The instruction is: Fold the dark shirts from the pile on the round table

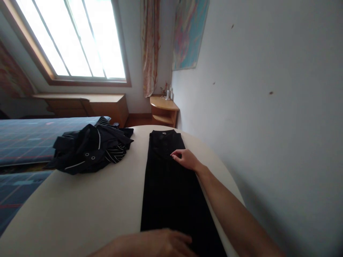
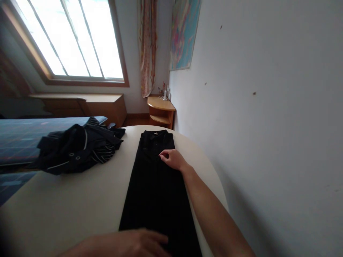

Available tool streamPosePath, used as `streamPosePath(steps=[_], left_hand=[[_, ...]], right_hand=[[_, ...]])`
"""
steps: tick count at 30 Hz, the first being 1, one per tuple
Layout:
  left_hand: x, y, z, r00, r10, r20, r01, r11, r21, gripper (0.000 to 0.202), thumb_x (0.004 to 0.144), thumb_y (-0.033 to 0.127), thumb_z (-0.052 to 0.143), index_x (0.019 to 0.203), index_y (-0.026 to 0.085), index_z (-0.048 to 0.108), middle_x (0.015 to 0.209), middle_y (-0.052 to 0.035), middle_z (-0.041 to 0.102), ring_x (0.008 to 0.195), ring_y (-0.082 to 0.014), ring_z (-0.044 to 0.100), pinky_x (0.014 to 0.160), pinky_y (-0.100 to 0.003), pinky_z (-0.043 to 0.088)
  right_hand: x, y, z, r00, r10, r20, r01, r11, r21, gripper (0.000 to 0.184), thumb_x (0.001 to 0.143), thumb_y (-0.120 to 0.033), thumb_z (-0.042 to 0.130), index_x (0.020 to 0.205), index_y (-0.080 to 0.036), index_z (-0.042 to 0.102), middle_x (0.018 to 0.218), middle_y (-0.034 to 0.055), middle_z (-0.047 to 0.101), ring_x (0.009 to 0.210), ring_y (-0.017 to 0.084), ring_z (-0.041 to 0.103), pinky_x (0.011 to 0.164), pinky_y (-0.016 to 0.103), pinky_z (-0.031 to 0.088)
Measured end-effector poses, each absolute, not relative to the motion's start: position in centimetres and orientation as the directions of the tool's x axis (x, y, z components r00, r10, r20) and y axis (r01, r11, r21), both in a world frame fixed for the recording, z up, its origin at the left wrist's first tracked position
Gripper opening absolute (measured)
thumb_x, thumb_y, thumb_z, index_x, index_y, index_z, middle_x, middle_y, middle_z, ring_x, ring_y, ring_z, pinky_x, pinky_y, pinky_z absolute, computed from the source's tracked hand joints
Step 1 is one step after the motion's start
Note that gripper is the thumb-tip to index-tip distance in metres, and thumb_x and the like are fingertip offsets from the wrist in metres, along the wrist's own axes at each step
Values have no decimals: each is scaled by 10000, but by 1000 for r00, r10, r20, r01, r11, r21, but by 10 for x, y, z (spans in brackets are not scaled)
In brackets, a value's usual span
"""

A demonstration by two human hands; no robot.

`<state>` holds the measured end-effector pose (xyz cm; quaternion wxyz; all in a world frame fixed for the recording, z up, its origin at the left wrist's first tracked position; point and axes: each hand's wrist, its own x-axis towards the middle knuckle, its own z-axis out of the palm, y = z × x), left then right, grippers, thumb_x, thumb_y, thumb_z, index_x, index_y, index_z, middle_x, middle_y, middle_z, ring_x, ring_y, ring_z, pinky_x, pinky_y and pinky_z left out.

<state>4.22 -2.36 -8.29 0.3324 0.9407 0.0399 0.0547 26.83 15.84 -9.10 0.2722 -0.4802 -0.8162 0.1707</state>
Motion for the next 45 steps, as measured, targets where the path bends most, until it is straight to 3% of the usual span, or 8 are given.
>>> streamPosePath(steps=[3,6,19,25,29,33,37,45], left_hand=[[37,5,-71,828,540,150,397,-754,524,522,894,226,614,1403,309,539,1571,-39,397,1463,-299,321,1156,-516,360],[29,29,-85,708,679,196,568,-712,414,634,886,235,601,1492,307,428,1646,-53,203,1510,-324,169,1187,-564,269],[26,39,-102,712,696,98,631,-694,346,750,869,378,629,1544,372,301,1654,-2,156,1516,-362,23,1201,-629,111],[25,39,-103,705,705,79,642,-682,350,781,850,397,642,1547,380,290,1655,-4,145,1508,-392,-9,1181,-673,100],[25,38,-103,705,704,86,637,-682,360,790,833,393,655,1541,381,304,1652,-5,161,1507,-399,15,1178,-675,123],[27,41,-103,677,726,116,651,-666,365,766,815,354,657,1521,366,359,1639,-11,228,1510,-383,95,1183,-646,180],[27,50,-102,521,831,196,756,-555,348,658,848,277,585,1490,295,440,1640,-56,225,1507,-333,179,1188,-569,250],[22,56,-106,499,856,137,777,-512,365,681,849,369,615,1501,326,422,1649,-66,172,1514,-350,95,1203,-577,187]], right_hand=[[263,159,-94,-389,874,293,712,487,-506,227,910,-322,572,926,-212,769,818,17,751,693,150,645,673,256,452],[259,161,-95,-374,882,286,757,469,-455,239,923,-328,562,926,-206,768,894,39,755,776,161,662,727,257,458],[189,192,-75,-207,976,73,906,220,-362,431,908,-575,532,941,-218,771,974,81,771,948,258,706,769,311,486],[174,202,-81,-94,990,105,866,133,-481,331,881,-349,594,1178,-231,679,991,32,765,946,211,703,801,282,488],[177,204,-87,-45,988,148,861,114,-496,284,908,-278,522,1154,-275,663,986,1,758,934,186,701,808,275,477],[176,208,-91,-50,991,128,872,106,-478,239,913,-324,537,1096,-273,683,983,8,763,984,216,697,864,326,470],[170,225,-90,-4,993,119,888,59,-456,347,926,-441,538,1194,-239,627,1027,42,761,1058,244,678,917,376,463],[155,265,-83,77,990,120,910,-21,-413,381,921,-442,570,1210,-196,602,1108,121,730,1094,272,662,936,397,462]])
